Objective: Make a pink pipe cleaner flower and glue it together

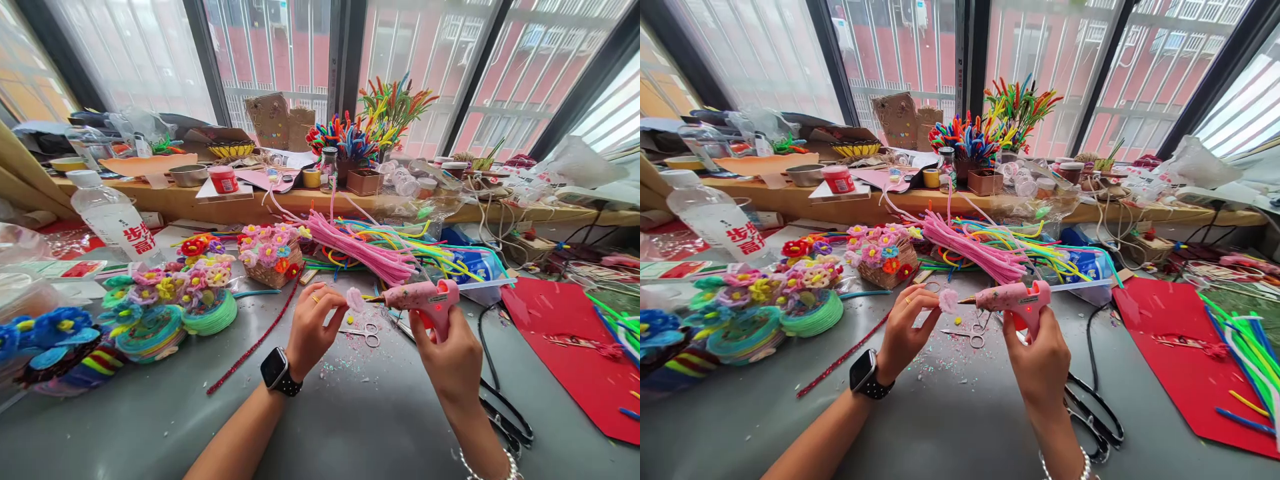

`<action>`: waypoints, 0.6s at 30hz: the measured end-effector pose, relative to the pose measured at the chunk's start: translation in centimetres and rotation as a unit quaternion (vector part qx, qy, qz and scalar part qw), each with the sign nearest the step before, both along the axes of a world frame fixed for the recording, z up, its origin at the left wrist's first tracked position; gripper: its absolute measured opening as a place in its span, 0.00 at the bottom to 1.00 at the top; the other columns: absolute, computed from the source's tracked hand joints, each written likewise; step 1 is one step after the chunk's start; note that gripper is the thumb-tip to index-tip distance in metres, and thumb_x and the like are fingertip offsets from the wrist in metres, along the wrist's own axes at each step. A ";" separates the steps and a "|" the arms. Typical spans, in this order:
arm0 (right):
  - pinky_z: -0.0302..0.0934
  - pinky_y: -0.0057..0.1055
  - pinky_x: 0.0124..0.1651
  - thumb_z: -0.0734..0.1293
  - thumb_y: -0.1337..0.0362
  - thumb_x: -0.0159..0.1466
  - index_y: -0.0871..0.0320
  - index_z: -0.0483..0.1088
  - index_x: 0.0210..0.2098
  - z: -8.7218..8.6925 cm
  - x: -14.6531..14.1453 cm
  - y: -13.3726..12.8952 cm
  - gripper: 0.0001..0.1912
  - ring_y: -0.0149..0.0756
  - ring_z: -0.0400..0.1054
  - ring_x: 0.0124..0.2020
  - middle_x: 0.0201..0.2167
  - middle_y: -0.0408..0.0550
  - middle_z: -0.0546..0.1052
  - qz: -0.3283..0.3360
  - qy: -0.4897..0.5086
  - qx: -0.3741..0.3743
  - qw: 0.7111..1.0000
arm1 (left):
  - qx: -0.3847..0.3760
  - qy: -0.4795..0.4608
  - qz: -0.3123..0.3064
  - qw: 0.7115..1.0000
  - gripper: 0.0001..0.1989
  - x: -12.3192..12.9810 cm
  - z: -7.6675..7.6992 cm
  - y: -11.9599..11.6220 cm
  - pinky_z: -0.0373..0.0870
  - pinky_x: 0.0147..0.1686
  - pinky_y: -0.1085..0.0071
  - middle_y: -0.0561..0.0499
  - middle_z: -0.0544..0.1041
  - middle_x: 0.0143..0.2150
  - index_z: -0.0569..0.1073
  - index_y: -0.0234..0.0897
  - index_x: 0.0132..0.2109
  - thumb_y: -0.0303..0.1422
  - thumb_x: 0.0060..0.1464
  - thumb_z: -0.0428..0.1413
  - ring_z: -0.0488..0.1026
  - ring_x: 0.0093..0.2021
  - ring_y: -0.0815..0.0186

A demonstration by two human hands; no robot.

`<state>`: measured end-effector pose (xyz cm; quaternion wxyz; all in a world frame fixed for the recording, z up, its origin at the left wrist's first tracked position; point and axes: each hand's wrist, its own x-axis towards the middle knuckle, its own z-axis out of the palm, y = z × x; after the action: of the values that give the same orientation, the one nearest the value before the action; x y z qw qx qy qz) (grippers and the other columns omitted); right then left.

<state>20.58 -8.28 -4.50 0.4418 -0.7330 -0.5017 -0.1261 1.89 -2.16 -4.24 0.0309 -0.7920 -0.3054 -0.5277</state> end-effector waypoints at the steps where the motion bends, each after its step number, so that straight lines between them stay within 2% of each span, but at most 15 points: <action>1: 0.51 0.27 0.21 0.61 0.47 0.51 0.57 0.57 0.23 0.0 0.0 0.0 0.18 0.30 0.56 0.15 0.14 0.38 0.60 0.000 0.004 -0.003 1.000 | 0.000 0.002 -0.001 1.000 0.06 0.0 -0.1 0.1 0.63 0.44 0.67 0.56 0.73 0.28 0.64 0.37 0.31 0.23 0.47 0.53 0.69 0.31 0.72; 6: 0.50 0.26 0.19 0.60 0.48 0.52 0.57 0.58 0.24 0.1 0.2 0.0 0.17 0.30 0.55 0.14 0.13 0.38 0.60 -0.003 -0.002 -0.009 1.000 | 0.000 0.009 -0.004 1.000 0.06 0.0 -0.2 0.2 0.62 0.45 0.66 0.56 0.73 0.28 0.65 0.38 0.32 0.23 0.47 0.53 0.69 0.31 0.72; 9: 0.50 0.26 0.20 0.59 0.49 0.55 0.58 0.60 0.24 0.1 0.4 0.0 0.17 0.29 0.55 0.15 0.13 0.39 0.61 0.011 -0.032 0.017 0.999 | 0.003 0.006 -0.003 1.000 0.06 0.0 0.0 0.0 0.63 0.45 0.67 0.56 0.73 0.28 0.65 0.38 0.31 0.23 0.47 0.53 0.69 0.30 0.72; 13: 0.52 0.27 0.22 0.57 0.51 0.57 0.62 0.66 0.32 -0.1 0.5 -0.1 0.19 0.31 0.59 0.17 0.17 0.43 0.66 0.024 -0.076 0.068 0.995 | 0.008 0.000 0.004 1.000 0.05 0.0 0.0 -0.1 0.63 0.44 0.66 0.56 0.73 0.27 0.65 0.38 0.31 0.24 0.48 0.52 0.69 0.30 0.72; 18: 0.54 0.28 0.25 0.57 0.54 0.59 0.66 0.67 0.37 -0.2 0.5 -0.2 0.20 0.35 0.64 0.22 0.22 0.50 0.71 0.037 -0.092 0.079 0.992 | 0.008 -0.004 0.006 1.000 0.05 0.0 -0.1 0.0 0.64 0.44 0.66 0.56 0.73 0.27 0.64 0.38 0.30 0.24 0.47 0.53 0.69 0.29 0.72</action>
<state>21.09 -8.51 -4.66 0.4546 -0.6618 -0.5557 -0.2156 1.86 -2.20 -4.36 0.0391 -0.7879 -0.3058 -0.5330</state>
